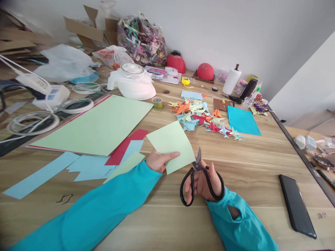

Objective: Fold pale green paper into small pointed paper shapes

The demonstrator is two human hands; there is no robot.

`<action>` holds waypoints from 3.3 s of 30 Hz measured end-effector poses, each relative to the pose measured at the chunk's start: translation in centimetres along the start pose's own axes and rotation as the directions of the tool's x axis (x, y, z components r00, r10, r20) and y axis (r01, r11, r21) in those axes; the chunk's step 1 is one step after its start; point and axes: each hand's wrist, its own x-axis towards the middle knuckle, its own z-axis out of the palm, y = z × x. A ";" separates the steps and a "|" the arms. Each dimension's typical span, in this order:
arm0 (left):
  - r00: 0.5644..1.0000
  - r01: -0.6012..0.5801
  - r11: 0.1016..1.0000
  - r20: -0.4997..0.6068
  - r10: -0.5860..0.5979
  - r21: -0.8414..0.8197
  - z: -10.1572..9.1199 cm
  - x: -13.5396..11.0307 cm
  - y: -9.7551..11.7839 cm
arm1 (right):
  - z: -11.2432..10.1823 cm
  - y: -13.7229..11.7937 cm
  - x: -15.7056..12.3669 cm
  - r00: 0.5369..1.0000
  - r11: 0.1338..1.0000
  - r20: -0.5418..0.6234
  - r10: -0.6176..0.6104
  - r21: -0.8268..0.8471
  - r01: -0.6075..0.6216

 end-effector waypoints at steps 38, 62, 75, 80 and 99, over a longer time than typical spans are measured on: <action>0.994 0.008 0.990 0.103 -0.023 0.142 -0.8 0.3 0.4 | -0.4 -0.2 -0.2 0.993 0.995 0.064 0.101 -0.018 -0.100; 0.983 0.048 0.965 0.160 -0.092 0.259 -1.7 1.0 1.3 | -0.3 -1.1 -0.5 0.993 0.994 0.043 0.111 -0.015 -0.110; 0.962 0.224 0.964 0.125 -0.242 0.141 -1.3 -0.1 1.8 | -0.8 -1.0 -0.5 0.979 0.996 0.191 0.075 0.025 -0.082; 0.979 0.186 0.971 0.058 -0.196 0.151 -1.0 0.1 1.9 | -0.7 -0.9 -0.5 0.980 0.994 0.163 0.112 -0.004 -0.112; 0.992 0.115 0.972 0.032 -0.124 0.206 -0.8 0.1 1.5 | -1.1 -0.9 -0.7 0.977 0.976 0.067 0.201 0.071 -0.206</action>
